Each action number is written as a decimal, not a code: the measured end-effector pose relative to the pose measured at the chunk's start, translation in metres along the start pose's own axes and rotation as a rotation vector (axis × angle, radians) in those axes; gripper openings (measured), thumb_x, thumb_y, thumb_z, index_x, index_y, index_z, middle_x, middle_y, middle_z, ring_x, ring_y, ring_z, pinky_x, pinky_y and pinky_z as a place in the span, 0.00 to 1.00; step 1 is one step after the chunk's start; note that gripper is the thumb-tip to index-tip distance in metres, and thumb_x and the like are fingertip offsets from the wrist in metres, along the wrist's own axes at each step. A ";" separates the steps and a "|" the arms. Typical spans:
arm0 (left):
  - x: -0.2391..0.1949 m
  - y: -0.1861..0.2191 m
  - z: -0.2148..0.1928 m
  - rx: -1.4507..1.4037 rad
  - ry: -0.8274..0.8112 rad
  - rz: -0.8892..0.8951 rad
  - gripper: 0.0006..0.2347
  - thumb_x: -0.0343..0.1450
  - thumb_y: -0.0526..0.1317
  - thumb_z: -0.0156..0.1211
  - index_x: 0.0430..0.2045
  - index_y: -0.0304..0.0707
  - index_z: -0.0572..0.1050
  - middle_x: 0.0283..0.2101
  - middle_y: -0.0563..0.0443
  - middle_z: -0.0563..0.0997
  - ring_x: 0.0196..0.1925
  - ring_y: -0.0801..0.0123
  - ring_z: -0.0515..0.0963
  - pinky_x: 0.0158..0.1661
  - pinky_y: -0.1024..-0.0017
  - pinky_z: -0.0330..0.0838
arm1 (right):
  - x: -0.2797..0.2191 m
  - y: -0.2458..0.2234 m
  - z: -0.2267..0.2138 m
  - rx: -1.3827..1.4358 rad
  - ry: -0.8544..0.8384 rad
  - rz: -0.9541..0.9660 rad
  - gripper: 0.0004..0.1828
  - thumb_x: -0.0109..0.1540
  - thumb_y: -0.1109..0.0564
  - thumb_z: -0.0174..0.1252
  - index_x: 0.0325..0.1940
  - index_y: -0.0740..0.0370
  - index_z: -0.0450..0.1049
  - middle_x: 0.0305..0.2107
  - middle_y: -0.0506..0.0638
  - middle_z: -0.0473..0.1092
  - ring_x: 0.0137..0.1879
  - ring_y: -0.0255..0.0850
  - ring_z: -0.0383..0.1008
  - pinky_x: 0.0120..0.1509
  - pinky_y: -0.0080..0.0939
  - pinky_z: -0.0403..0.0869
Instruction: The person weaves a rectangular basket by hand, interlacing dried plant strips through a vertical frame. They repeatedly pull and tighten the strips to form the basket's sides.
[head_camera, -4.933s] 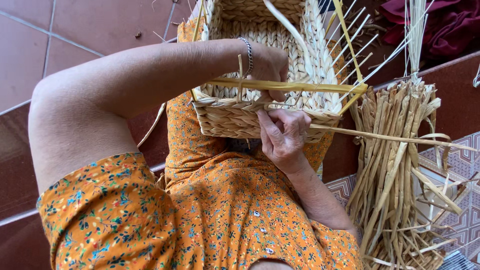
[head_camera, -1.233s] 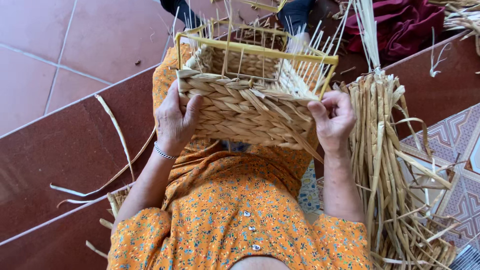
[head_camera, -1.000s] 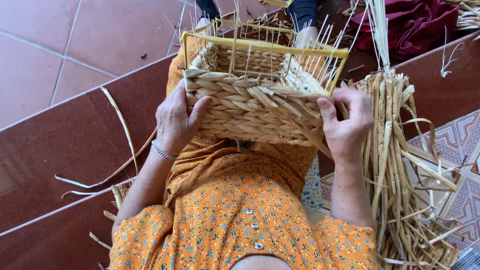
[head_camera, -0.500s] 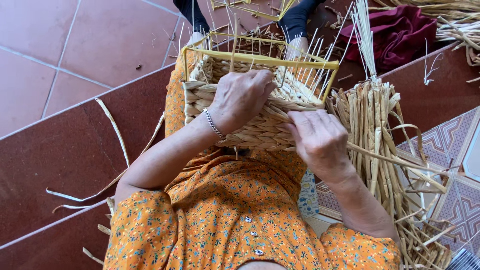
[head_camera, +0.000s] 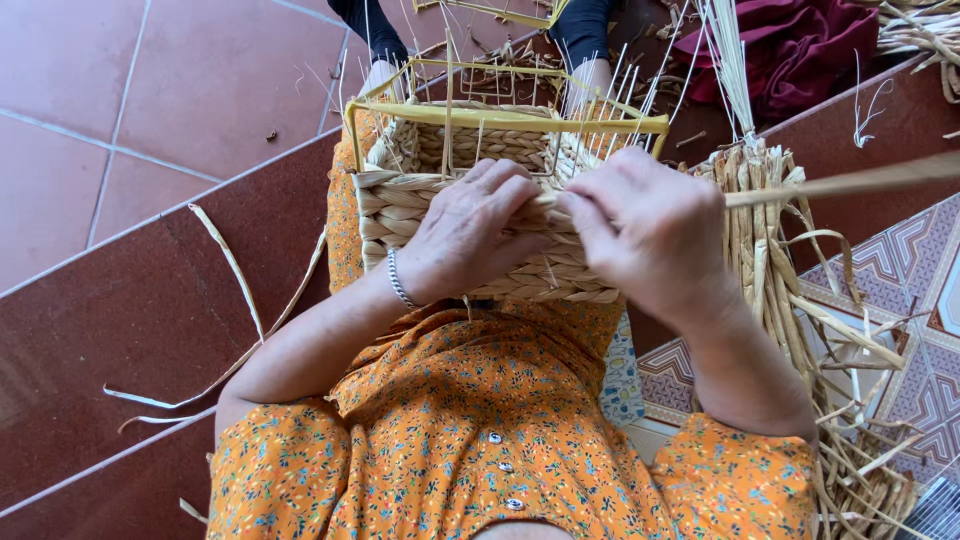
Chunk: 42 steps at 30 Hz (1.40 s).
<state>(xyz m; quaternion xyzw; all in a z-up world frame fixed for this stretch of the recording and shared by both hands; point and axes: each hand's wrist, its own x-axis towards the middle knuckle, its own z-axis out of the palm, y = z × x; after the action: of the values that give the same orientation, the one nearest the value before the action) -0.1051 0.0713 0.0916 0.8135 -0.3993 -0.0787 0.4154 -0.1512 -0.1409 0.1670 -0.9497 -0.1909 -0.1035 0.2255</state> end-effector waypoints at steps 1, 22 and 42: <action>0.001 0.004 0.004 0.014 0.045 0.009 0.17 0.68 0.41 0.71 0.44 0.37 0.70 0.43 0.42 0.75 0.47 0.50 0.74 0.48 0.58 0.71 | 0.002 0.011 -0.004 0.216 -0.091 0.104 0.05 0.64 0.61 0.68 0.44 0.59 0.81 0.31 0.47 0.76 0.33 0.36 0.75 0.36 0.38 0.71; 0.003 -0.023 0.018 0.020 0.201 0.048 0.06 0.76 0.31 0.63 0.39 0.38 0.70 0.34 0.46 0.76 0.39 0.55 0.80 0.38 0.60 0.73 | -0.035 0.019 0.051 -0.175 0.081 0.107 0.19 0.64 0.48 0.73 0.29 0.59 0.72 0.20 0.49 0.69 0.23 0.42 0.70 0.28 0.43 0.68; 0.008 0.004 -0.009 0.109 0.138 0.004 0.13 0.76 0.27 0.69 0.53 0.34 0.75 0.38 0.49 0.82 0.38 0.64 0.83 0.41 0.71 0.76 | -0.245 0.160 0.107 0.416 0.211 0.845 0.09 0.71 0.53 0.57 0.44 0.60 0.75 0.40 0.54 0.77 0.46 0.37 0.80 0.46 0.42 0.82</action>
<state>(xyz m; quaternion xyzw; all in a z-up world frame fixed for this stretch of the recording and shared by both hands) -0.0983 0.0697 0.1018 0.8375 -0.3752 0.0004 0.3972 -0.2962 -0.3001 -0.0584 -0.8632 0.2192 -0.0584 0.4511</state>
